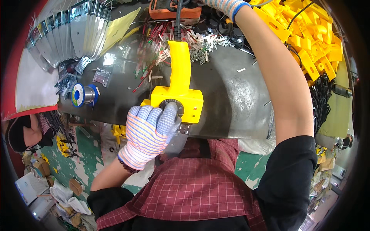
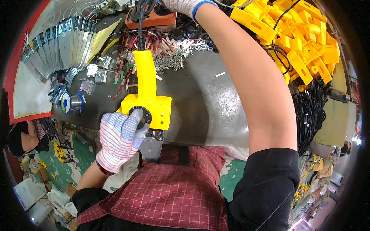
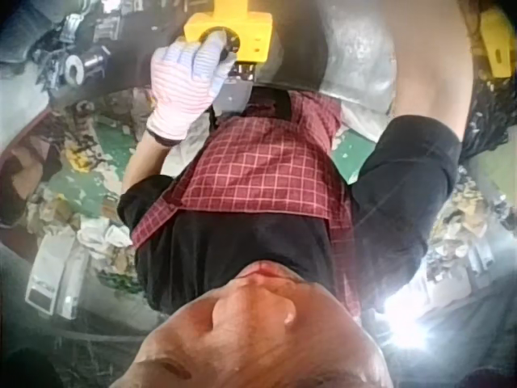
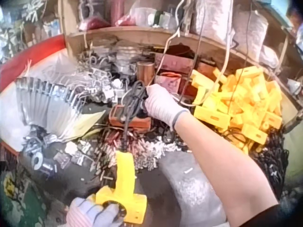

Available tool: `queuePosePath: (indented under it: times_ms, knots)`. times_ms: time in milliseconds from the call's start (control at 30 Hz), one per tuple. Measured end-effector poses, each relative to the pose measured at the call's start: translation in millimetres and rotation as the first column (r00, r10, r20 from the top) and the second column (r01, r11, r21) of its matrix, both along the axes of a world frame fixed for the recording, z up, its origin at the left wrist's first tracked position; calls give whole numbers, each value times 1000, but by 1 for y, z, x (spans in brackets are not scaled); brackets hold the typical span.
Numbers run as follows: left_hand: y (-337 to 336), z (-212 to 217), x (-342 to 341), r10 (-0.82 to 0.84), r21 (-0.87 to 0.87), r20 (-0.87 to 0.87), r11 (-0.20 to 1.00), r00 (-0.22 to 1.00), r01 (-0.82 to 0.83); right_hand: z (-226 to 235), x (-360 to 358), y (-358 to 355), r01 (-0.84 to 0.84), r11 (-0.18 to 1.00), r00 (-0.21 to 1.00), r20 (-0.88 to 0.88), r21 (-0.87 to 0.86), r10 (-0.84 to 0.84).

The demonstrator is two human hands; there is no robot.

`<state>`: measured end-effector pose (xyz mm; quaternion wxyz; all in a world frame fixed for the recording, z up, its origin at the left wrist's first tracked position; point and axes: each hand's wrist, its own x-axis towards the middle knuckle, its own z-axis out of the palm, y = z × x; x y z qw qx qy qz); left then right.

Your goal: Assembling the internal components, wiring, and casing of a handheld electronic tool using an electric screwdriver.

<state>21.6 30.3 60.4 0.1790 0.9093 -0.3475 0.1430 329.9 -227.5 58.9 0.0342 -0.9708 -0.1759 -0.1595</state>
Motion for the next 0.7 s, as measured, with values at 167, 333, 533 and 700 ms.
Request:
queuePosePath:
  times_ms: [167,333,533,700]
  knots:
    - [6,31,22,-274,245,45,935,961,255,5,-1,-9,89,991,995,-63,100,-83]
    - [0,23,18,-300,30,20,954,954,300,1,6,-21,-89,965,993,49,-246,104]
    - [2,13,12,27,163,-54,986,998,-18,24,-28,7,100,938,995,-42,331,-91]
    - [-1,32,25,-306,175,-23,936,952,305,23,-23,-7,89,962,995,-56,260,-77]
